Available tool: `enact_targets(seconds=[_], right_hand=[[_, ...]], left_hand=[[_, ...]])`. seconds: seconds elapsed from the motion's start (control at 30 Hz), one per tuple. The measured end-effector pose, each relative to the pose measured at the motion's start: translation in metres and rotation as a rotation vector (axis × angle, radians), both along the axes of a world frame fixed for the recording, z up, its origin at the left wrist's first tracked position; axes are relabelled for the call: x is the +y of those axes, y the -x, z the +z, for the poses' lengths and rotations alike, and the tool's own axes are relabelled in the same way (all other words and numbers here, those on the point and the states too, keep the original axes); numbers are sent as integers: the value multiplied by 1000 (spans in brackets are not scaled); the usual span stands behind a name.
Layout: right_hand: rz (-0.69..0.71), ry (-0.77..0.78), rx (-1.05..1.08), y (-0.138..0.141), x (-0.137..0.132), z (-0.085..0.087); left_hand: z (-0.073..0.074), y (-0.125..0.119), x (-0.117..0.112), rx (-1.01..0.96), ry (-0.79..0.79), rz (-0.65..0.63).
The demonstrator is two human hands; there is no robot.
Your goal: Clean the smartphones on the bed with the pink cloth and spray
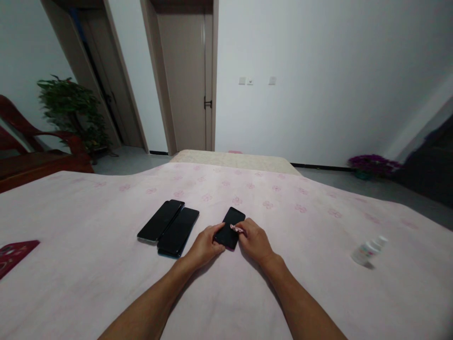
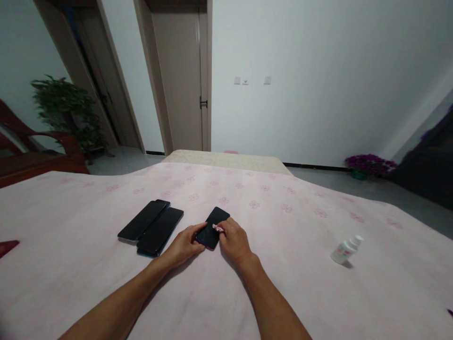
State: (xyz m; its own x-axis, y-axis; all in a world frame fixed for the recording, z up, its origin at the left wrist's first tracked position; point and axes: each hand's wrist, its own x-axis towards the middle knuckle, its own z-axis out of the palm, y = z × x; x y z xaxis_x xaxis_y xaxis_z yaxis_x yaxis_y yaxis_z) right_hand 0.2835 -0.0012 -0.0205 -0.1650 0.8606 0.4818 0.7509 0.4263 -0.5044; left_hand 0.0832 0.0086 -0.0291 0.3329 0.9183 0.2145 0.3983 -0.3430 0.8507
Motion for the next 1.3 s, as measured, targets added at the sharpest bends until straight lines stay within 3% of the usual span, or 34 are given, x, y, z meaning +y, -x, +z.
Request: enact_targets(seconds=[0.07, 0.17, 0.23, 0.4, 0.57, 0.67, 0.8, 0.97, 1.13, 1.3], right_hand=[[-41, 2, 17, 1, 0, 0], [51, 68, 59, 2, -2, 1], [38, 123, 137, 3, -2, 1], [-135, 296, 558, 4, 6, -3], [-30, 540, 998, 13, 3, 3], [34, 580, 1100, 16, -2, 16], [76, 593, 1107, 12, -3, 33], [-114, 386, 1002, 9, -3, 46], [49, 384, 1112, 15, -16, 68], [106, 367, 1009, 19, -29, 85]], left_hand=[[-3, 1, 1, 50, -28, 20], [-4, 1, 0, 61, -55, 25], [-3, 1, -2, 65, -92, 24], [1, 4, -1, 134, -258, 32], [-1, 9, 6, 125, -439, -25], [1, 13, 7, 94, -550, -44], [10, 16, 1, 104, -670, 25], [18, 15, -5, 76, -840, 182], [23, 14, -6, 28, -922, 201], [38, 13, -11, 39, -894, 269]])
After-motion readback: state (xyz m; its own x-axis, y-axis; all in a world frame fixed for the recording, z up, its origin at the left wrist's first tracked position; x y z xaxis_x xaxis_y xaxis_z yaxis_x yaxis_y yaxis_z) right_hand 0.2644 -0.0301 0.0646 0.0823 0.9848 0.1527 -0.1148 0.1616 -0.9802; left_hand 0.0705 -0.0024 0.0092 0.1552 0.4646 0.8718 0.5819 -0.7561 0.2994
